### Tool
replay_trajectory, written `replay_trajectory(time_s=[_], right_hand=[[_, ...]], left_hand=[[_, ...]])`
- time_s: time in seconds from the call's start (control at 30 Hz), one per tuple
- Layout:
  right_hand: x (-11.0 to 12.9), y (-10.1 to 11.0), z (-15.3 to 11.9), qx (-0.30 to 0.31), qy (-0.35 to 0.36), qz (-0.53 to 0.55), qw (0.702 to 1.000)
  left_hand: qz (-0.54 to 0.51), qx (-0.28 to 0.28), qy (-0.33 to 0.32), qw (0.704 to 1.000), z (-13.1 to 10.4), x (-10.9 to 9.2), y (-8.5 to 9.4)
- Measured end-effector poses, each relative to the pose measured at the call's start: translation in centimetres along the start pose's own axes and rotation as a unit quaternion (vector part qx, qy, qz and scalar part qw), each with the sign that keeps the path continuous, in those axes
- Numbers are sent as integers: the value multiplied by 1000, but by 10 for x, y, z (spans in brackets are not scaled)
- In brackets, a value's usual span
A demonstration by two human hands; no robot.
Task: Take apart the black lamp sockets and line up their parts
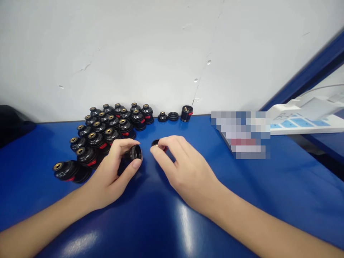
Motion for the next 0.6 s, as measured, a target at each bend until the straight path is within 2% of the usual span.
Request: replay_trajectory(time_s=[0.13, 0.23, 0.4, 0.6], right_hand=[[-15, -3, 0, 18, 7, -78, 997], [-26, -6, 1, 43, -18, -134, 990], [-33, -8, 0, 71, -63, -160, 982], [-35, -8, -1, 77, -81, -183, 977]], left_hand=[[5, 5, 1, 1000, 0, 1, 0], [8, 8, 7, 1000, 0, 2, 0], [10, 13, 11, 1000, 0, 3, -2], [21, 5, 5, 1000, 1, 2, -2]])
Point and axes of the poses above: each hand's wrist, its own z-axis towards the middle knuckle, its own y-axis out of the back of the hand, x = y × z, the point moved 3 cm from there along z, towards the middle knuckle, and after that the axes turned 14 degrees about -x, right-handed, at the moved point
